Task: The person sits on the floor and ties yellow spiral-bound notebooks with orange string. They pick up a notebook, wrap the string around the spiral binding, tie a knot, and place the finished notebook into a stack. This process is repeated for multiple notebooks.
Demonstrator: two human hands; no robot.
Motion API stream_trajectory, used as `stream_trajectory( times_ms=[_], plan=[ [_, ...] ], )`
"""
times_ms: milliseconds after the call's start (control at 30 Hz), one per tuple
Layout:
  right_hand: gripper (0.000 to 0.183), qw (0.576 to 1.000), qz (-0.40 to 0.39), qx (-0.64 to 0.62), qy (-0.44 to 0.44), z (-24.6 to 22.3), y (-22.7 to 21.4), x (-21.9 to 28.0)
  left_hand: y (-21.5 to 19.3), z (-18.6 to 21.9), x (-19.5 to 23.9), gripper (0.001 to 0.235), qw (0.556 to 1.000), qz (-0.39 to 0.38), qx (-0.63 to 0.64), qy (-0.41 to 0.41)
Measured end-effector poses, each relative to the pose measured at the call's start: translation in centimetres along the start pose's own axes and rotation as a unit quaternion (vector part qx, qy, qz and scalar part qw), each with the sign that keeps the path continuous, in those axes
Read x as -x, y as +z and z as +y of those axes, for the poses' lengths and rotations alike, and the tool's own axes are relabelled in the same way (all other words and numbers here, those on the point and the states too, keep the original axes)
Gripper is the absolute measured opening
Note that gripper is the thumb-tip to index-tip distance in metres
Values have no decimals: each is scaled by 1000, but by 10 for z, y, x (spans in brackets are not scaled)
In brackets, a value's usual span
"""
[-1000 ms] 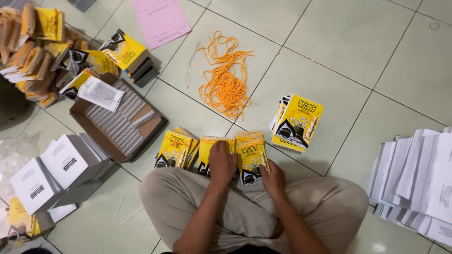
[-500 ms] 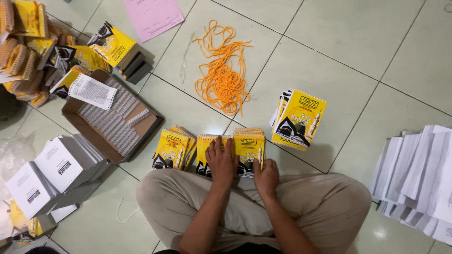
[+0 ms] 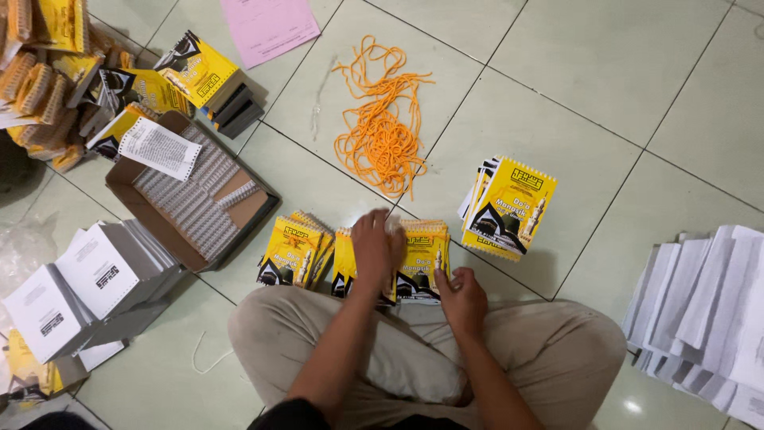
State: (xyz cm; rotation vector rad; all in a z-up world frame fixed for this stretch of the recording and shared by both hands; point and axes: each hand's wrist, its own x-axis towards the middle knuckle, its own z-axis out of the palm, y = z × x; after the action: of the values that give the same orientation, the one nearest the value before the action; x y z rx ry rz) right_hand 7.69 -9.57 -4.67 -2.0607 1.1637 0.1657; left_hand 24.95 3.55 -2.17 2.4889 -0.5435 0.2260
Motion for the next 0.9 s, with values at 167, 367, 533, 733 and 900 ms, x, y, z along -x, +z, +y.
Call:
stream_trajectory(
  times_ms=[167, 367, 533, 733, 900],
  plan=[
    [36, 996, 55, -5, -64, 33, -29, 28, 16, -24, -98, 36, 967, -222, 70, -108],
    [18, 985, 46, 44, -157, 110, -22, 32, 46, -50, -129, 37, 947, -282, -10, -155],
    [23, 984, 20, 112, -135, 74, -18, 33, 68, -62, -123, 29, 937, -271, -105, -196],
    [24, 994, -54, 82, 37, 56, -36, 30, 23, -57, -119, 15, 979, -186, -83, -1],
    [87, 974, 73, -113, -183, 25, -42, 10, -32, 21, -28, 17, 933, -110, 255, 227]
  ],
)
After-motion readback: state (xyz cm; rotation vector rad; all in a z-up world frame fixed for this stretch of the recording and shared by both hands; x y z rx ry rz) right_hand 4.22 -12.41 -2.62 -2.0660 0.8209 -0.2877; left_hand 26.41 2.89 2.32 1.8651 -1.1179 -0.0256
